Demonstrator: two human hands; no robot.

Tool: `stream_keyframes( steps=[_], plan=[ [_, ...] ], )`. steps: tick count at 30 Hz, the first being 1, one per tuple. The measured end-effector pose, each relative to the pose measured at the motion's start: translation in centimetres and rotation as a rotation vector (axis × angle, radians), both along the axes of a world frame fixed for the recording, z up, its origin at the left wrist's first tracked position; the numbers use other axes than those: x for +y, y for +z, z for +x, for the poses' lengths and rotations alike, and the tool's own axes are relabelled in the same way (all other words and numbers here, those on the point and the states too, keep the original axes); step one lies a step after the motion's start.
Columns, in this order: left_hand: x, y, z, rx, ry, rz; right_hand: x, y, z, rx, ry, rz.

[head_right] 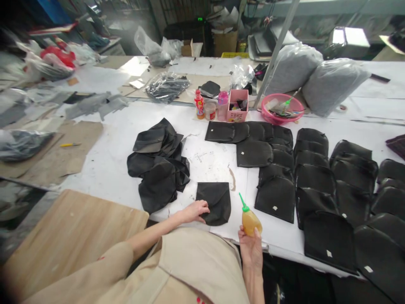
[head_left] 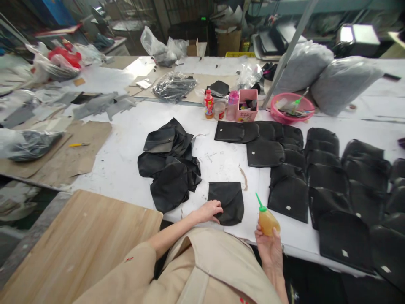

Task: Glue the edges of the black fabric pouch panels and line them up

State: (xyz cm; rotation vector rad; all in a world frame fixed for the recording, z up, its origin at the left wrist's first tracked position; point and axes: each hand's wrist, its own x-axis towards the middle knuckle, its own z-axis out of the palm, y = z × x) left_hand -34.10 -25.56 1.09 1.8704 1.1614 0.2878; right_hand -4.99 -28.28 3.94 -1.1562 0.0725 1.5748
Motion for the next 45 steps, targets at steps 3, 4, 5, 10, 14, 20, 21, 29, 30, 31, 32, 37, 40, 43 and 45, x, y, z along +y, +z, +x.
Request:
stream_keyframes(
  steps=[3,4,5,10,14,20,21,29,30,31,32,37,40,43,45],
  plan=[
    [-1.2,-0.8,-0.6,-0.017,0.203,-0.068,-0.5,0.5,-0.3,-0.012,0.022,0.003],
    [-1.2,-0.6,-0.8,-0.037,0.257,-0.093,-0.6,0.8,-0.4,-0.018,0.033,0.001],
    [-0.9,-0.2,-1.2,-0.052,0.298,-0.107,-0.7,1.0,-0.5,-0.022,0.038,-0.001],
    [5.2,3.2,-4.5,-0.051,0.415,0.007,-1.0,1.9,-0.6,-0.007,-0.002,0.005],
    [12.8,5.7,-7.5,0.177,0.633,0.266,-1.3,2.2,-0.7,0.008,-0.019,0.013],
    [13.1,5.3,-3.8,0.486,0.702,0.442,-2.2,2.5,-1.0,0.033,-0.043,0.019],
    [11.6,4.7,-2.5,0.445,0.567,0.431,-2.3,2.4,-1.0,0.033,-0.052,0.018],
    [4.3,-0.3,2.4,0.502,0.135,0.358,-3.2,1.7,-0.5,0.037,-0.085,0.003],
    [4.7,-0.5,2.3,0.53,0.18,0.353,-3.3,1.6,-0.5,0.038,-0.086,-0.005],
    [5.2,-0.5,2.1,0.546,0.216,0.337,-3.4,1.6,-0.5,0.039,-0.087,-0.016],
    [5.7,-0.6,1.9,0.555,0.242,0.316,-3.6,1.5,-0.5,0.04,-0.093,-0.03],
    [7.3,-0.9,1.3,0.62,0.353,0.26,-4.1,1.7,-0.6,0.054,-0.147,-0.049],
    [8.3,-1.9,0.9,0.667,0.341,0.286,-4.2,1.6,-0.8,0.071,-0.167,-0.05],
    [9.3,-2.9,0.6,0.7,0.269,0.355,-4.1,1.5,-1.1,0.068,-0.177,-0.028],
    [9.5,-3.2,0.4,0.694,0.237,0.406,-4.1,1.5,-1.2,0.061,-0.184,-0.014]
  ],
)
